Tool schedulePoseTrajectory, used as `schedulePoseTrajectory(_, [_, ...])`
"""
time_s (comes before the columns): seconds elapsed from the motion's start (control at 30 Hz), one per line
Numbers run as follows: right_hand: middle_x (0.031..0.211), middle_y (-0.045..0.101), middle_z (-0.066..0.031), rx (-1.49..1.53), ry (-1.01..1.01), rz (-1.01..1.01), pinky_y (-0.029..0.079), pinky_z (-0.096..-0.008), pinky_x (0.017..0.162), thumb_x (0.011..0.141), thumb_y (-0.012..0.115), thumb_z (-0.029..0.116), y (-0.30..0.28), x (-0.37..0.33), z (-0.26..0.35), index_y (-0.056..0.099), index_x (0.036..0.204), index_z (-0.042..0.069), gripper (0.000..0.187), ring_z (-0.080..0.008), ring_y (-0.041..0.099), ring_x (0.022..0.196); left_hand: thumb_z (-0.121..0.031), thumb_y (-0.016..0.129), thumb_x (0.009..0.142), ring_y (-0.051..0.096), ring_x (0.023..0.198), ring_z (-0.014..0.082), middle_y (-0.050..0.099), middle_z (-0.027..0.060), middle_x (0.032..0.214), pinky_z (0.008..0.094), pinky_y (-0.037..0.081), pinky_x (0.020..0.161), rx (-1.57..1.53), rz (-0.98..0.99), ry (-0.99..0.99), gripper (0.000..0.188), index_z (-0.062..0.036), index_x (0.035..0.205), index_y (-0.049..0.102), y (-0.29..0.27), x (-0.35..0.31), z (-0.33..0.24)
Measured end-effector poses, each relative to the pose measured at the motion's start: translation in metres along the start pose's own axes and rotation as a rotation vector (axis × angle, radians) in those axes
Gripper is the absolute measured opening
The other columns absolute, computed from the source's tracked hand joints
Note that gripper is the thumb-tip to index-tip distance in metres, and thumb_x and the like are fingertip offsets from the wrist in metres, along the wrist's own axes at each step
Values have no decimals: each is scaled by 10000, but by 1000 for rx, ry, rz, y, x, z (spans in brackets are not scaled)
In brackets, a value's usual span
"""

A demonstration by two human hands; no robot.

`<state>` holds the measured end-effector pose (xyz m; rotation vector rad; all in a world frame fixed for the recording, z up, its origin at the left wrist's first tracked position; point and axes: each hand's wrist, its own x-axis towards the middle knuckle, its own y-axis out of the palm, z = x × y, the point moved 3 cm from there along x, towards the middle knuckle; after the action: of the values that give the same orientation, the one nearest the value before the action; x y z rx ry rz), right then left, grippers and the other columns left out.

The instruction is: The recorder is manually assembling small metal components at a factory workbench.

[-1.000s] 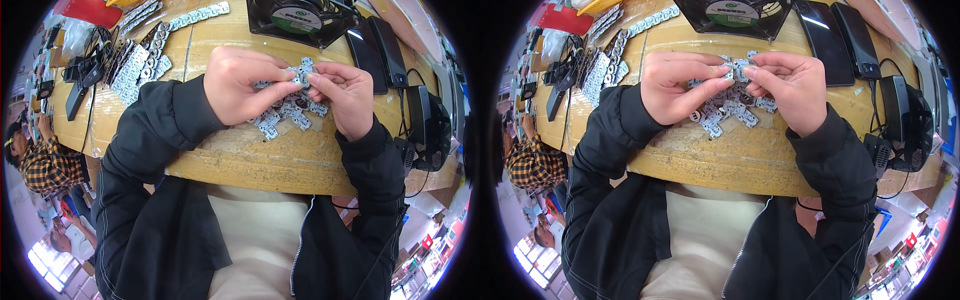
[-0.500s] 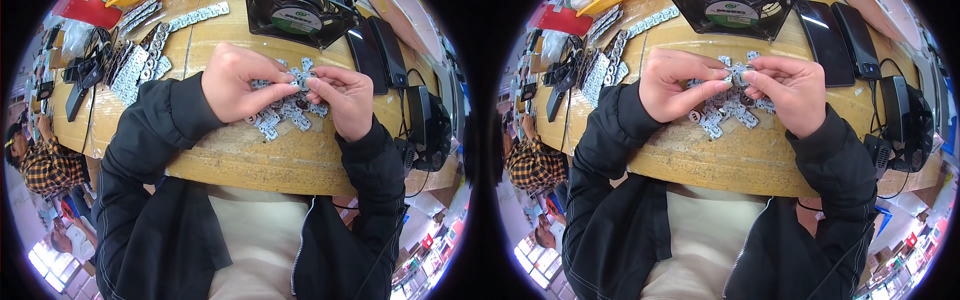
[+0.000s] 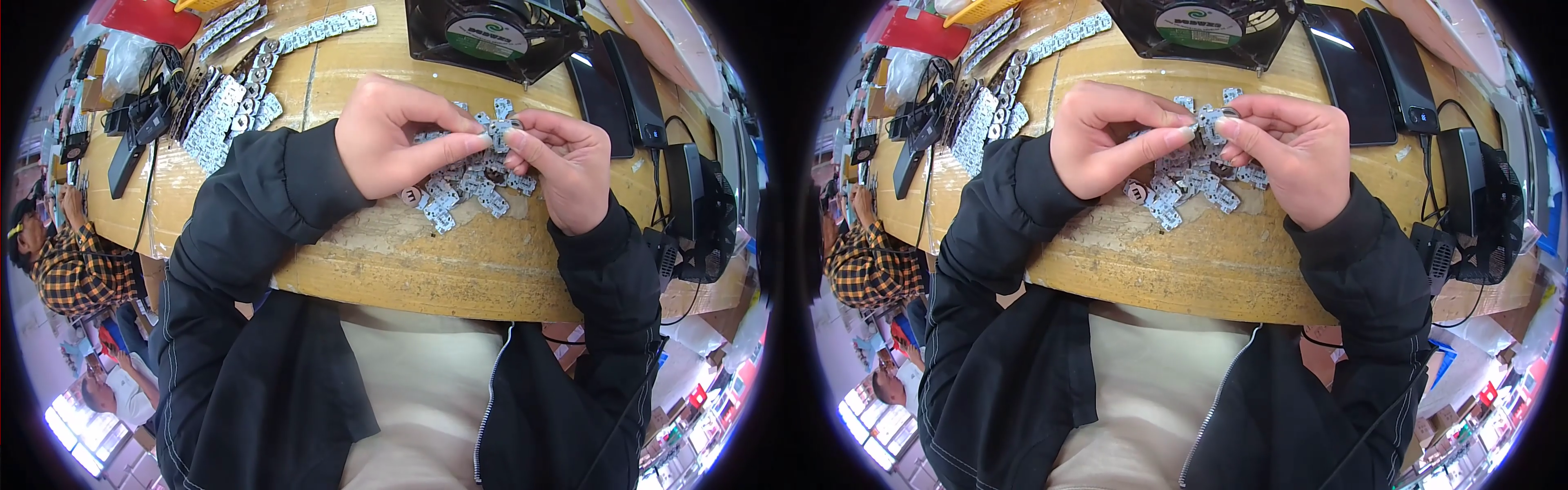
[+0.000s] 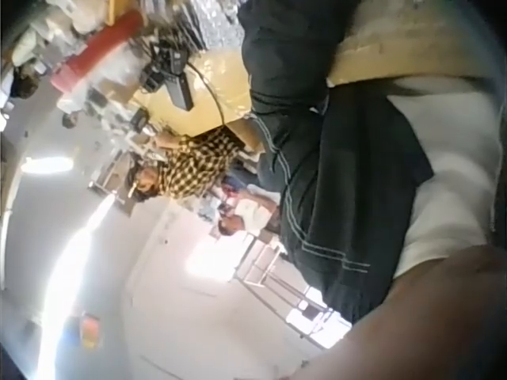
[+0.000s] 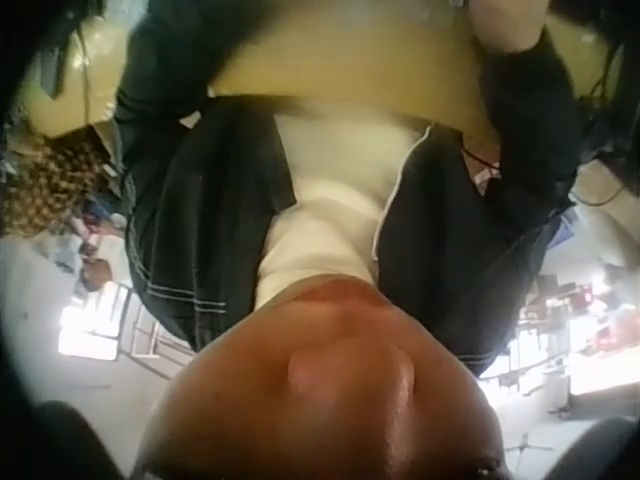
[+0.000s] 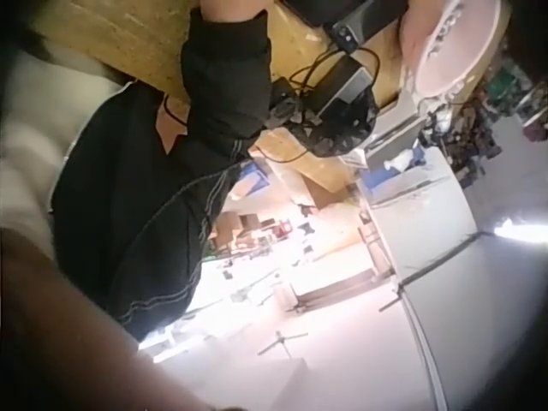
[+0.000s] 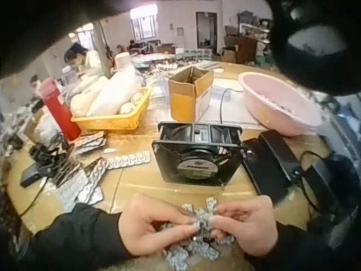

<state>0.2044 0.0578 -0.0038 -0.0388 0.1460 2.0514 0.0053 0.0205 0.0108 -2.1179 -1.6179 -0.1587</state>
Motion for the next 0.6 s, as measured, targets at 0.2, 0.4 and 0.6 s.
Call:
schedulePoseTrajectory(0.2, [811, 680, -99, 4, 5, 10, 500, -207, 599, 859, 661, -25, 1, 2, 2, 642, 1041, -91, 195, -111, 632, 655, -90, 688, 885, 636, 764, 73, 709, 84, 847, 205, 513, 667, -400, 5, -306, 150, 41, 956, 701, 2, -6, 10])
schedulePoseTrajectory(0.4, [811, 679, -96, 6, 14, 3, 498, -207, 598, 861, 663, -17, 1, 1, 2, 644, 1038, -88, 192, -108, 630, 654, -90, 695, 879, 644, 788, 86, 709, 90, 869, 216, 516, 679, -368, 12, -336, 158, 39, 971, 699, 2, -5, 10])
schedulePoseTrajectory(0.6, [809, 676, -95, -31, -10, -18, 501, -202, 599, 861, 662, -16, 4, -1, 4, 645, 1031, -92, 187, -103, 629, 659, -78, 719, 850, 658, 744, 108, 717, 115, 834, 234, 524, 669, -202, -18, -135, 134, 47, 897, 707, 3, -4, 11])
